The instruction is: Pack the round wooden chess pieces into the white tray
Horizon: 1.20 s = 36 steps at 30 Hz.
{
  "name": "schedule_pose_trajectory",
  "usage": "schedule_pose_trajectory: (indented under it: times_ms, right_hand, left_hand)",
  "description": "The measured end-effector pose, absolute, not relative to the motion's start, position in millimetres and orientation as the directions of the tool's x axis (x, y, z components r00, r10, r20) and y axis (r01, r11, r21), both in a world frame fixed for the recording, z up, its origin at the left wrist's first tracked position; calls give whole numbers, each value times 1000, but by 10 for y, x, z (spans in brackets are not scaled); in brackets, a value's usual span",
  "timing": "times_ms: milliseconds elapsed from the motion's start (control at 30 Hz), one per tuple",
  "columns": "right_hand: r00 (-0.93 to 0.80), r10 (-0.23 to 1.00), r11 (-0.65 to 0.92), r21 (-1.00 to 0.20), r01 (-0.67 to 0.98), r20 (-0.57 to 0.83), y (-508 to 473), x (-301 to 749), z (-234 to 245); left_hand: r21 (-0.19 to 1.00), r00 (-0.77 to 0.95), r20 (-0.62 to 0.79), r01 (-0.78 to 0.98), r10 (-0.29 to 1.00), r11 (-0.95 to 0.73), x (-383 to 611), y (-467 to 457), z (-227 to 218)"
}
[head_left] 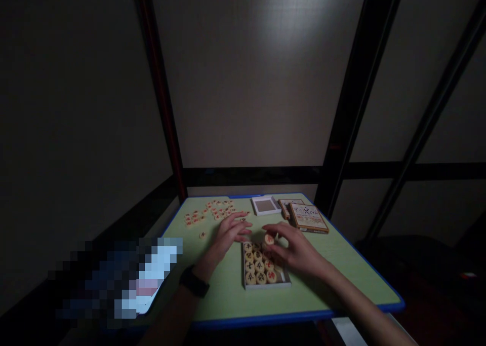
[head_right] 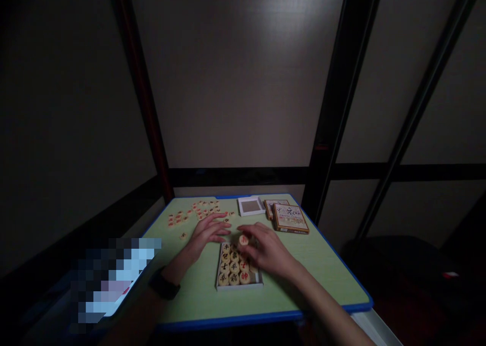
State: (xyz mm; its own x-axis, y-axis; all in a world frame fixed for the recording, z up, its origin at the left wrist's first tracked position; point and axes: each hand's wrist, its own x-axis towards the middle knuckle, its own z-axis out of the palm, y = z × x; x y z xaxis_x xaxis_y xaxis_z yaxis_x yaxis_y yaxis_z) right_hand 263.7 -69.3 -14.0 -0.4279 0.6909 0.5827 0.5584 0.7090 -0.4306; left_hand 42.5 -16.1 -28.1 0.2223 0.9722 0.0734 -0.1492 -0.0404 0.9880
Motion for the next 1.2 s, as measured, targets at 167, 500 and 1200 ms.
schedule_pose_trajectory:
  times_ms: [167,500,1200]
  right_hand:
    - [-510,725,689,-505,520,464,-1136,2857,-258]
    - [-476,716,697,-473,540,511,-1162,2942,-427]
    - [-443,803,589,-407,698,399,-1159,2858,-419]
  left_hand:
    - [993,135,107,-71,985,-98,441,-41,-363]
    - [993,119,118,-40,986,-114,434,-41,-359]
    - [980,118,165,92,979,-176,447,7,-416]
